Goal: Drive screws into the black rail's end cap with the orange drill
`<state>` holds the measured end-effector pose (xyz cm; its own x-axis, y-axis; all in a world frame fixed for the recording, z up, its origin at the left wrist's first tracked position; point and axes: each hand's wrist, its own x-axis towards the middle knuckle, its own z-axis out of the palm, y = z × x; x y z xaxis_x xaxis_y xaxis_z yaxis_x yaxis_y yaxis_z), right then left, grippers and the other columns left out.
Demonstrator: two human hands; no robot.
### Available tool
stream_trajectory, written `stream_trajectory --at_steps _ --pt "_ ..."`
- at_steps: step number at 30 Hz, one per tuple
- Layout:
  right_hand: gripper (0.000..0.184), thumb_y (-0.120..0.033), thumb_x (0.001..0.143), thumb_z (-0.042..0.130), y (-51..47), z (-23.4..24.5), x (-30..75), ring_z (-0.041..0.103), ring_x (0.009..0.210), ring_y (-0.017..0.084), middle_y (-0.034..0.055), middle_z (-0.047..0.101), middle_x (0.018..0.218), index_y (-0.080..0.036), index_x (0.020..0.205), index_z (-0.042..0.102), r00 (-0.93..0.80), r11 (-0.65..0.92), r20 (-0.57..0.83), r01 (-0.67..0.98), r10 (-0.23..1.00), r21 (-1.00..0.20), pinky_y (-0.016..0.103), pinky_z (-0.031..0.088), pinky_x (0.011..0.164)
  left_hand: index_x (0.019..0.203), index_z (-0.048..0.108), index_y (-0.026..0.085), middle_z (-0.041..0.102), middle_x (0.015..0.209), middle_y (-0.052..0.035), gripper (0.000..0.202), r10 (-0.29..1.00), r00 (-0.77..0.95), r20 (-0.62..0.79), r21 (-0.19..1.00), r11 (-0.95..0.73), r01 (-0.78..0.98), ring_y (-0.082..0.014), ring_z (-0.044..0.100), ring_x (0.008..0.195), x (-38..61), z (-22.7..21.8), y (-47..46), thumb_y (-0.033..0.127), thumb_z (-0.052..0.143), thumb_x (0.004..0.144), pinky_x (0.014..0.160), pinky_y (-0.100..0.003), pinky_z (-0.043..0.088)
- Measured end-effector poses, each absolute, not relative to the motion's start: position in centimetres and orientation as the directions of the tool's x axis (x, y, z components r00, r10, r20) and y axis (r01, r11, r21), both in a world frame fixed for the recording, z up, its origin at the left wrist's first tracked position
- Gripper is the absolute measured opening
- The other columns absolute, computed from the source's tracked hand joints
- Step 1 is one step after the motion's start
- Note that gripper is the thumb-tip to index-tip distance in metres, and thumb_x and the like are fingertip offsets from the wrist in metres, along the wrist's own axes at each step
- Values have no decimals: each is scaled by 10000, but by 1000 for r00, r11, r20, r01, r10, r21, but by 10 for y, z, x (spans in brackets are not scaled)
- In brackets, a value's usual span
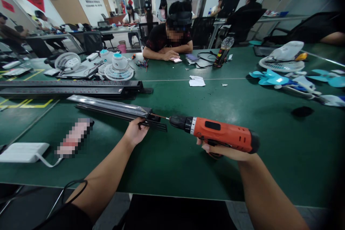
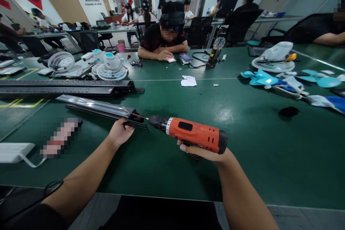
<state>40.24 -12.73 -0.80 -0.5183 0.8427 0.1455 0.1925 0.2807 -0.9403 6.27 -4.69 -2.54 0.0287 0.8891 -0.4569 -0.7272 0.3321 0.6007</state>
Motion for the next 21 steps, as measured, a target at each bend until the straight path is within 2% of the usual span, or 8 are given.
stream_trajectory --at_steps 5,8,11,15,21 --pt "139 -298 1024 729 -124 -5 403 704 643 120 42 761 908 -190 1111 743 -572 299 157 163 805 -940 240 641 584 665 537 165 481 558 44 231 884 11 -467 603 327 -728 -22 347 374 63 -26 -48 -51 542 746 403 -133 362" --pt "130 -291 1052 676 -119 -2 404 630 555 85 15 713 849 -183 1106 724 -677 324 155 130 720 -937 224 605 544 678 567 151 524 573 29 217 886 5 -463 609 323 -724 -19 348 376 62 -27 -48 -50 530 753 416 -128 378" --pt "188 -350 1071 643 -115 -1 405 618 575 85 14 686 853 -178 1106 709 -732 327 153 100 664 -940 225 599 557 703 595 137 598 620 -2 210 888 2 -460 616 320 -720 -13 348 385 62 -26 -48 -55 524 752 410 -114 363" --pt "235 -413 1068 660 -113 -3 405 623 595 94 16 681 842 -180 1055 694 -718 305 143 101 681 -947 223 595 557 743 633 121 666 694 -37 203 891 14 -453 618 326 -715 -11 348 402 63 -24 -48 -51 526 760 418 -112 383" --pt "217 -379 1062 686 -116 -5 404 632 595 114 -6 659 751 -185 965 683 -663 355 182 134 726 -925 260 612 583 738 630 123 664 695 -35 212 879 16 -477 586 331 -740 -16 366 415 62 -28 -46 -60 526 759 414 -105 378"
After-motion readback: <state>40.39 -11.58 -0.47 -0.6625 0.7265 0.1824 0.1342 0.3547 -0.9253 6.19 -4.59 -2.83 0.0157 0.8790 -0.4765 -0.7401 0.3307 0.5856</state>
